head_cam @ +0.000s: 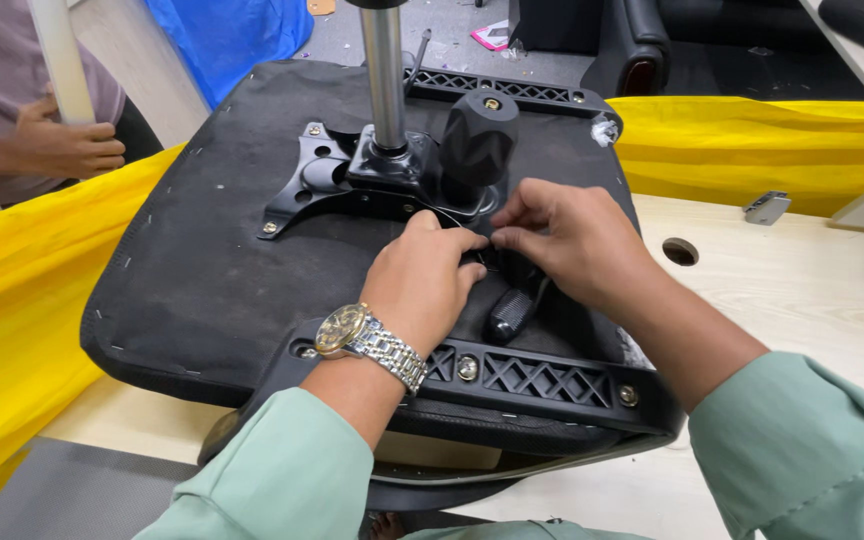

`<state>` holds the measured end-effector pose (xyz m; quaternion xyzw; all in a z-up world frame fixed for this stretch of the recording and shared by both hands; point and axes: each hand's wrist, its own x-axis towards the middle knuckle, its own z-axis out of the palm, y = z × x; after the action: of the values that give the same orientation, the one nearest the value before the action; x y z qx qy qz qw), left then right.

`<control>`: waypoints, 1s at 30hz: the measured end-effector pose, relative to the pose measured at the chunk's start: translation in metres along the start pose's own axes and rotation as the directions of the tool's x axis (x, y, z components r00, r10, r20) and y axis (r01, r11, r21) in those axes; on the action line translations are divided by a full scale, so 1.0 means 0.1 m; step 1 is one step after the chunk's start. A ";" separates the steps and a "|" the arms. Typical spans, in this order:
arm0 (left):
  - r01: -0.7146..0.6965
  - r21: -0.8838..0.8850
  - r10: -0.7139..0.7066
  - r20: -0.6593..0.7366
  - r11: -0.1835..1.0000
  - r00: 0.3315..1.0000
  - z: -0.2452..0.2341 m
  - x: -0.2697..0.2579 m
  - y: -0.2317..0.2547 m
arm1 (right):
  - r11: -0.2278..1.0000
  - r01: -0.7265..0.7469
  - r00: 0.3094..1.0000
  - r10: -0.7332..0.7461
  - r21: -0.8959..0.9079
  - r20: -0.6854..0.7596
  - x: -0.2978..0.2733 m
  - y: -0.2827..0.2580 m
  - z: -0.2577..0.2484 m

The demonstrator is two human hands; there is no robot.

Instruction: The person uses a screwdriver to fasten screws into the underside of an office chair seat, securing the metal mounting plate and gas lift assembly. They rotate the chair to access different screw holes and tighten each fastener.

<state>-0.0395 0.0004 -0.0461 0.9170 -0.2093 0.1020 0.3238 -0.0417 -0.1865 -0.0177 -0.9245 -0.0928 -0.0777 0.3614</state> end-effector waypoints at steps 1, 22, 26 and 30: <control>0.007 0.002 -0.008 0.024 1.000 1.000 -0.01 0.02 -0.03 | 0.998 0.028 0.999 -0.030 -0.061 -0.023 -0.03 -0.01 0.04; 0.002 0.014 -0.003 0.101 1.000 0.995 -0.08 0.07 -0.08 | 0.973 -0.009 0.961 0.072 -0.232 0.265 0.14 -0.13 0.02; 0.001 0.012 -0.002 0.099 1.000 0.995 -0.09 0.06 -0.08 | 0.985 0.040 0.963 0.006 -0.167 0.268 0.12 -0.07 -0.04; -0.022 0.008 0.022 0.086 1.000 0.996 -0.08 0.06 -0.08 | 0.976 -0.003 0.966 0.059 -0.216 0.253 0.08 -0.03 -0.08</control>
<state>-0.0310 0.0092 -0.0422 0.9197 -0.2327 0.0670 0.3092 -0.0354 -0.1887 -0.0081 -0.9616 -0.1154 0.0397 0.2459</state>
